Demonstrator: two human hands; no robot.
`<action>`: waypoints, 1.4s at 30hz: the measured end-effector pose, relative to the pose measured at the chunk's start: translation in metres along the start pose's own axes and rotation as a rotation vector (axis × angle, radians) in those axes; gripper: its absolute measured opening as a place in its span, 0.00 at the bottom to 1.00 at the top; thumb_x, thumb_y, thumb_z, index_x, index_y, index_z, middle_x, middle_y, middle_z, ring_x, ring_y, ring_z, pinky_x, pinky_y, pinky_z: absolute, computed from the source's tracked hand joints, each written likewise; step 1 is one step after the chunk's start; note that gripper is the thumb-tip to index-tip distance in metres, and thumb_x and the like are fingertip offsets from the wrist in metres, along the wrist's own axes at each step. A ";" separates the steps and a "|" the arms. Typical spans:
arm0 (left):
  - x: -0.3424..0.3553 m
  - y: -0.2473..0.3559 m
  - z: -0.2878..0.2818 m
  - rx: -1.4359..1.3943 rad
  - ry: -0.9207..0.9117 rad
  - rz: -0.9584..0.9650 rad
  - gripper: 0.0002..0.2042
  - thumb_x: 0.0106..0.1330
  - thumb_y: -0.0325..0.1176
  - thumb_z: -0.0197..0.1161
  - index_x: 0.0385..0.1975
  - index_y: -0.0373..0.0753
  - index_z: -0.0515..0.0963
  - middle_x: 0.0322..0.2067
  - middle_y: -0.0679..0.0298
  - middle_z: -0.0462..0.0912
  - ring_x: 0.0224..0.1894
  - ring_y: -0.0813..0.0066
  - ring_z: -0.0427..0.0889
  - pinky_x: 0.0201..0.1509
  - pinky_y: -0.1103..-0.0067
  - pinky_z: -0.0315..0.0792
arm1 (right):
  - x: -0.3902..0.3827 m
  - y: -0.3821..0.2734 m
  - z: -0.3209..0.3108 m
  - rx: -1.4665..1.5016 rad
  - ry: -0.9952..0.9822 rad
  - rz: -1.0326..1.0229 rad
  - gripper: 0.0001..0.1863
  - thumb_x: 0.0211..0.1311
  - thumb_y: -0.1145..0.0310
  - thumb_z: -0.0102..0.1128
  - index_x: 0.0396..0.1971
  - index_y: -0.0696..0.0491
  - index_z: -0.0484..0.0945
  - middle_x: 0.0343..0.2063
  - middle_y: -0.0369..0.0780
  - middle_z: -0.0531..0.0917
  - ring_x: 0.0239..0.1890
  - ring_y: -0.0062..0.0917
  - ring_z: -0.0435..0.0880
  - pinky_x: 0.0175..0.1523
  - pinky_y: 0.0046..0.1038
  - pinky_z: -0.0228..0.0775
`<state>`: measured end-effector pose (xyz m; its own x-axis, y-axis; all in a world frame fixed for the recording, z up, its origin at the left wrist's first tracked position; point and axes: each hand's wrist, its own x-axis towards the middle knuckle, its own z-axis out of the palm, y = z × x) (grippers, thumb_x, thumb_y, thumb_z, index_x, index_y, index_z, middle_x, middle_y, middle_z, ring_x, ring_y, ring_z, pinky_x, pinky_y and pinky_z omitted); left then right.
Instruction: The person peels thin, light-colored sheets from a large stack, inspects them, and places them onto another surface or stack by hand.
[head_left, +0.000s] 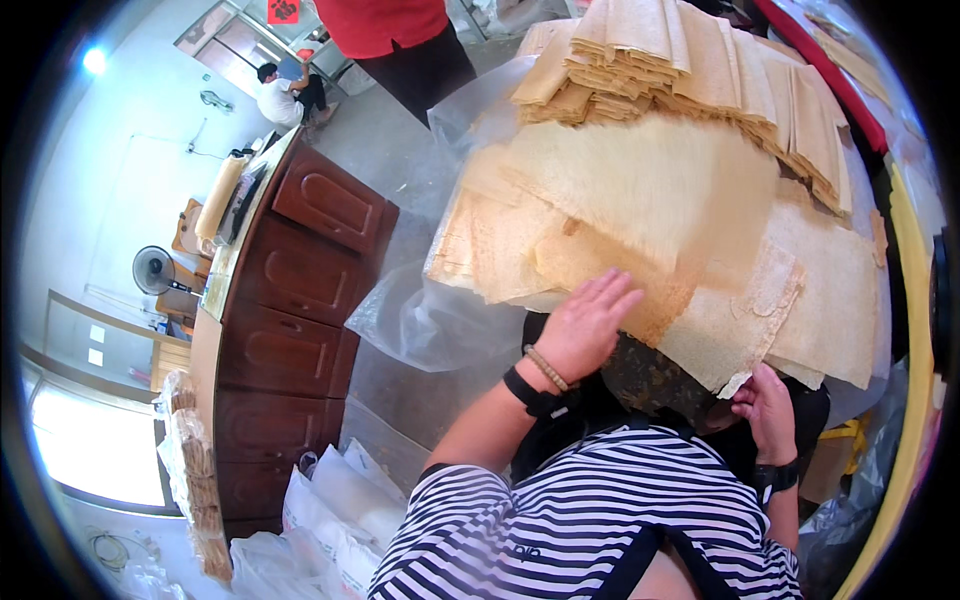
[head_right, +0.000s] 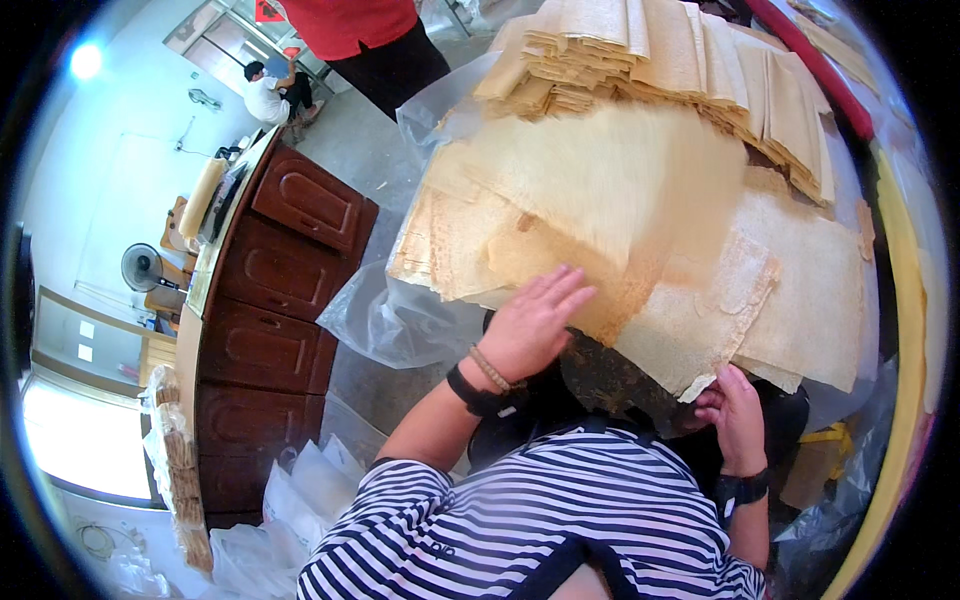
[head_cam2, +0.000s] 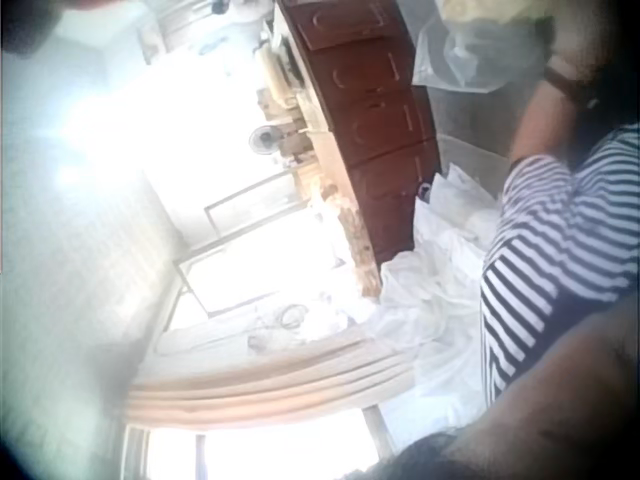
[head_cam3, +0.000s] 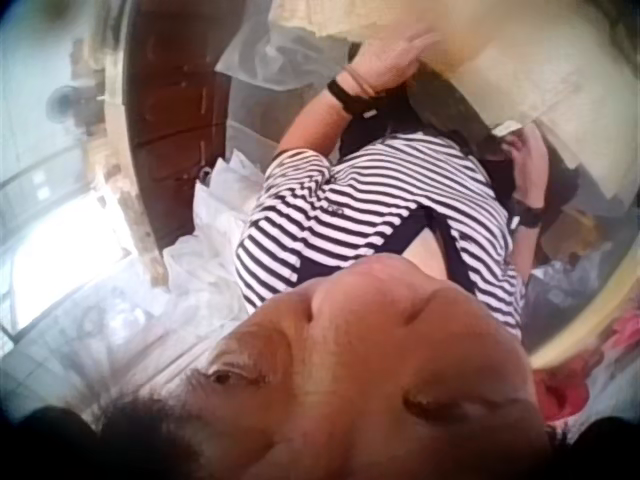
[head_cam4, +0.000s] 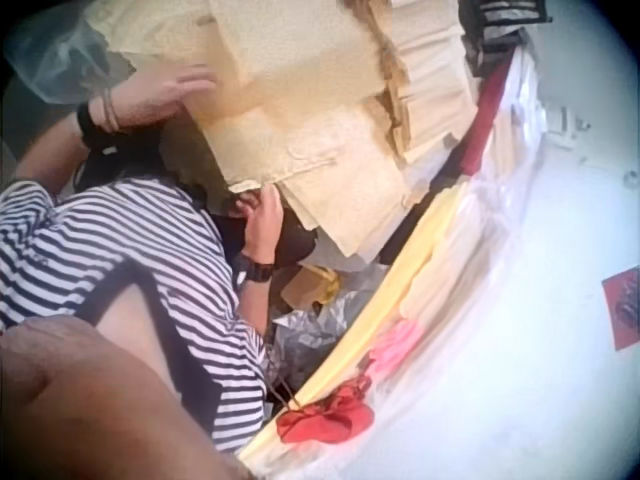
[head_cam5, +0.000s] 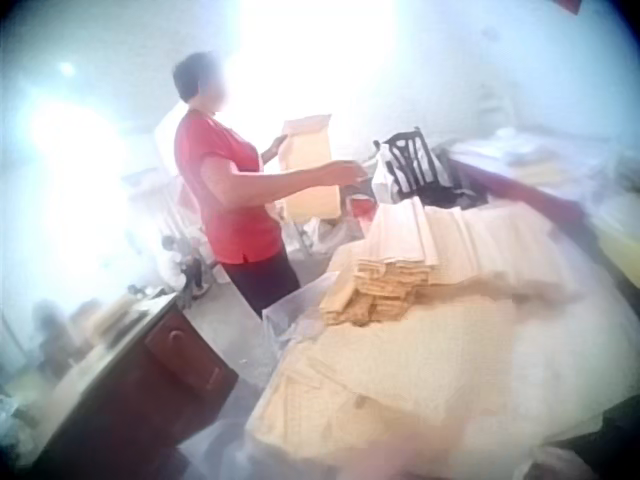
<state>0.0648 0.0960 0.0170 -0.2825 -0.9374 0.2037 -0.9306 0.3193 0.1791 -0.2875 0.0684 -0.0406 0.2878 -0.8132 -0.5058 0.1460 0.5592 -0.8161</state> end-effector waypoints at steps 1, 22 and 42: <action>0.005 0.005 -0.003 -0.046 -0.007 0.024 0.31 0.57 0.31 0.70 0.64 0.39 0.72 0.67 0.53 0.71 0.71 0.53 0.67 0.74 0.64 0.63 | 0.005 -0.004 0.003 -0.035 0.005 -0.014 0.17 0.75 0.56 0.55 0.50 0.53 0.79 0.32 0.34 0.83 0.28 0.15 0.80 0.30 0.17 0.72; 0.067 -0.031 0.010 0.032 0.054 0.134 0.23 0.59 0.36 0.70 0.57 0.47 0.77 0.55 0.63 0.82 0.57 0.60 0.81 0.59 0.67 0.75 | 0.015 -0.005 0.004 0.069 0.157 -0.125 0.12 0.72 0.60 0.60 0.42 0.54 0.82 0.29 0.31 0.84 0.29 0.13 0.82 0.35 0.16 0.75; 0.188 -0.009 0.018 -0.142 0.254 0.205 0.32 0.62 0.29 0.69 0.68 0.41 0.68 0.69 0.50 0.69 0.73 0.51 0.64 0.76 0.65 0.62 | -0.001 -0.013 -0.004 0.120 0.178 -0.123 0.12 0.72 0.63 0.58 0.41 0.56 0.82 0.28 0.33 0.84 0.27 0.15 0.84 0.33 0.18 0.78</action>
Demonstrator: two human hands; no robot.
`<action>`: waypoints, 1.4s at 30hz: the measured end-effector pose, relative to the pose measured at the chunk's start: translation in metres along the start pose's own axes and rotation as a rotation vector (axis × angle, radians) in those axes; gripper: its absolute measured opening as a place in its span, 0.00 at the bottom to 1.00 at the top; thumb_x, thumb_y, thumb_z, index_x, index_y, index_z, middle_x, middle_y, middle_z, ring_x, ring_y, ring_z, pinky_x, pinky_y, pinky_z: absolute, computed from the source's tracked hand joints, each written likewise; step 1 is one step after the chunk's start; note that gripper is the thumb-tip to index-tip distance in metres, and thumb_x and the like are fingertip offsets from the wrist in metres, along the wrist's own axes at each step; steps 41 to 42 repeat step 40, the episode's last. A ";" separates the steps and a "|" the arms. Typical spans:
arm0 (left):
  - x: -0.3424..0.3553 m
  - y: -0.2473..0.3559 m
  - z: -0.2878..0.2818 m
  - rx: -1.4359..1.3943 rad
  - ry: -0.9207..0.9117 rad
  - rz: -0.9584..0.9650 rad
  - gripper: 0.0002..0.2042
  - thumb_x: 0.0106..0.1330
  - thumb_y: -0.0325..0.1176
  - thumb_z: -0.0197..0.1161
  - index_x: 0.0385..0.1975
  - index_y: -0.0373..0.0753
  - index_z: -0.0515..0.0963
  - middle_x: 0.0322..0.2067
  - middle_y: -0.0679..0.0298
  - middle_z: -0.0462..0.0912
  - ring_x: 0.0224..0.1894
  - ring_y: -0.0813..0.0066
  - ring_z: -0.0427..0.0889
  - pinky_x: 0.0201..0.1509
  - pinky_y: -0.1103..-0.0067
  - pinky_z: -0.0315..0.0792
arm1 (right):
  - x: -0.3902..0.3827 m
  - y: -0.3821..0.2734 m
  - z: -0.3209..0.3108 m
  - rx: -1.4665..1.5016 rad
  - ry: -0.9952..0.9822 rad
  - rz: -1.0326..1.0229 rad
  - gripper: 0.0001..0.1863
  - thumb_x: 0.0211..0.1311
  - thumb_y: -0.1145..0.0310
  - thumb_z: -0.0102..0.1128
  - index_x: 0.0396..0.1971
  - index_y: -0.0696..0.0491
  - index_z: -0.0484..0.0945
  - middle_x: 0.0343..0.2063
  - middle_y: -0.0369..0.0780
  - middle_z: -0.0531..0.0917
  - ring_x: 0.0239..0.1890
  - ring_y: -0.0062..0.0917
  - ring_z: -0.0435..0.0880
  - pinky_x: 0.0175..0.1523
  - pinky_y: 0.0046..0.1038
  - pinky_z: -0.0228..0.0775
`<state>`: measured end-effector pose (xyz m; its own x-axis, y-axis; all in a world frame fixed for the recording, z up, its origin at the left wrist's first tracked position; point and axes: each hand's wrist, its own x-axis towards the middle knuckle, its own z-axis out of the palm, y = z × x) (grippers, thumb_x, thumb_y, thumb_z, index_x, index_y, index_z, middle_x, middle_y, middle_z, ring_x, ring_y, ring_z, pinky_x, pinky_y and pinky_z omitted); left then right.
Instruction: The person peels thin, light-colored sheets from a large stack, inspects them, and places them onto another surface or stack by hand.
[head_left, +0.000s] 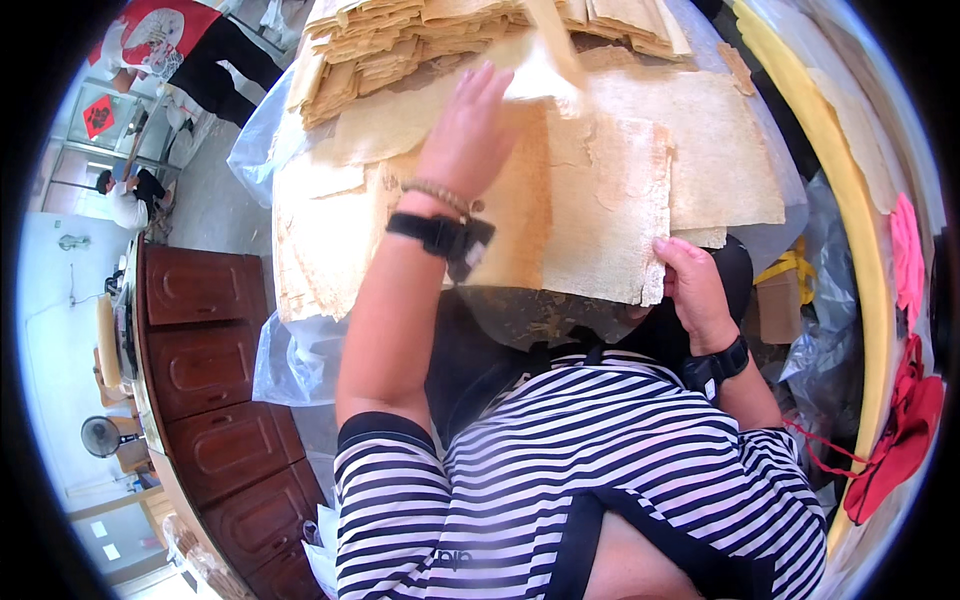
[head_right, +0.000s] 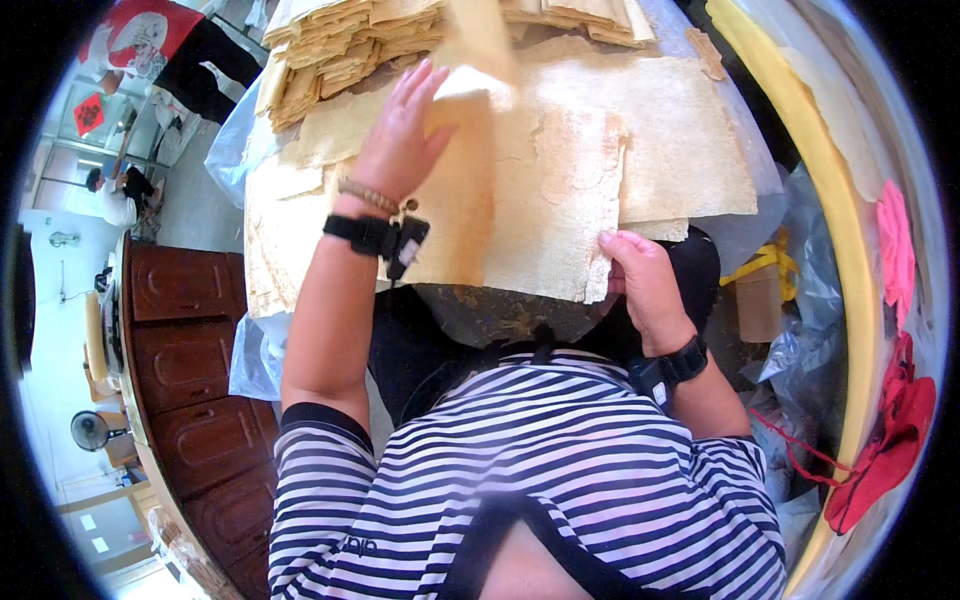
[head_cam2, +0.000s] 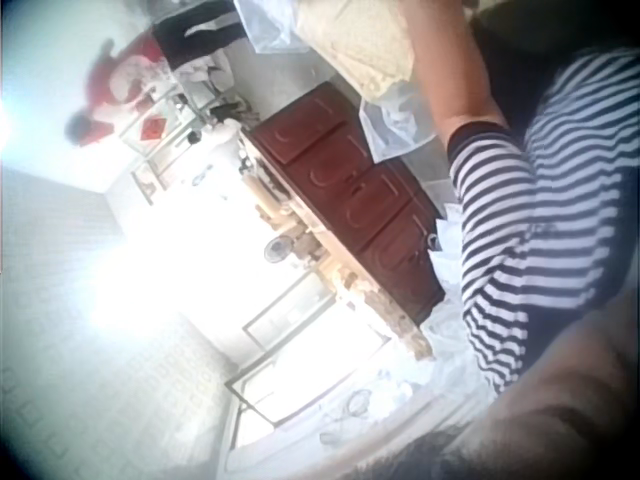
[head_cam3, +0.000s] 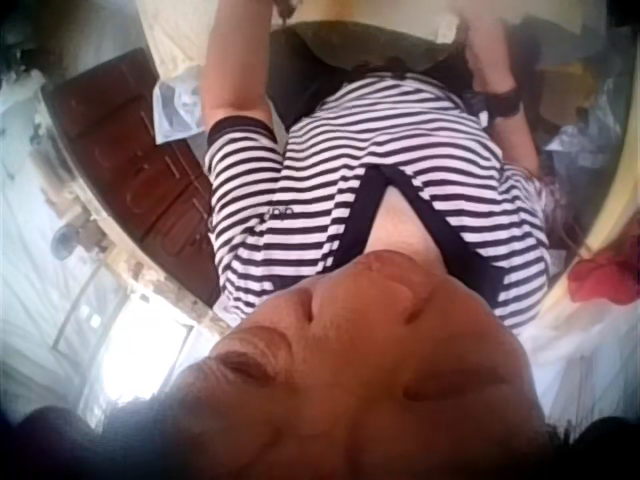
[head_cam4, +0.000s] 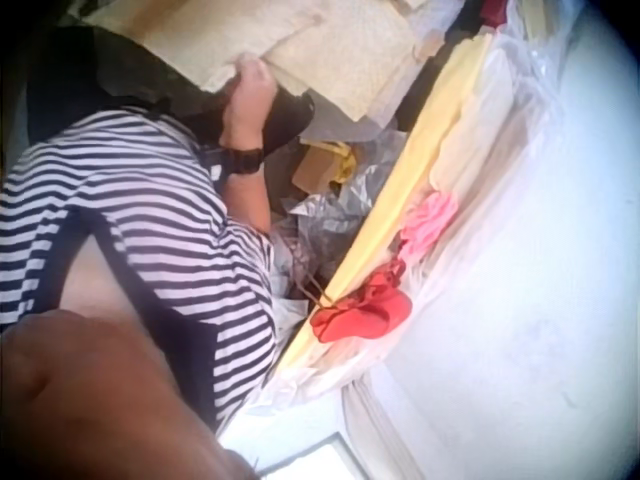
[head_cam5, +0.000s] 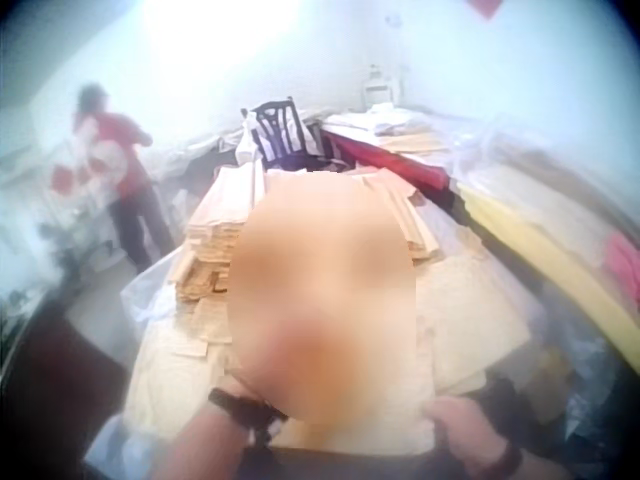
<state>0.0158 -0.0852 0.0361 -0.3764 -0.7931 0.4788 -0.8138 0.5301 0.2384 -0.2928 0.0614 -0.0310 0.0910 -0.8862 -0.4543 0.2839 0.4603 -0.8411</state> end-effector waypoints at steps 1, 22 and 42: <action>-0.009 0.013 -0.005 -0.027 0.009 0.003 0.34 0.61 0.29 0.69 0.69 0.41 0.66 0.69 0.49 0.68 0.74 0.50 0.64 0.76 0.64 0.62 | -0.001 0.000 -0.007 0.024 0.018 -0.007 0.11 0.73 0.64 0.58 0.41 0.57 0.82 0.30 0.34 0.85 0.28 0.16 0.84 0.34 0.19 0.78; -0.158 0.117 0.024 0.146 -0.032 0.088 0.23 0.65 0.32 0.59 0.62 0.41 0.76 0.61 0.57 0.79 0.65 0.60 0.77 0.66 0.66 0.69 | -0.063 -0.022 -0.012 0.034 -0.279 0.019 0.18 0.71 0.66 0.55 0.54 0.62 0.79 0.45 0.45 0.87 0.46 0.28 0.88 0.51 0.30 0.82; -0.078 0.084 -0.210 -0.499 -0.486 -0.034 0.22 0.60 0.12 0.57 0.55 0.34 0.81 0.47 0.55 0.88 0.52 0.69 0.86 0.58 0.76 0.76 | -0.065 -0.109 0.054 0.416 -0.403 -0.031 0.27 0.73 0.61 0.52 0.65 0.62 0.69 0.62 0.48 0.79 0.64 0.35 0.78 0.71 0.38 0.65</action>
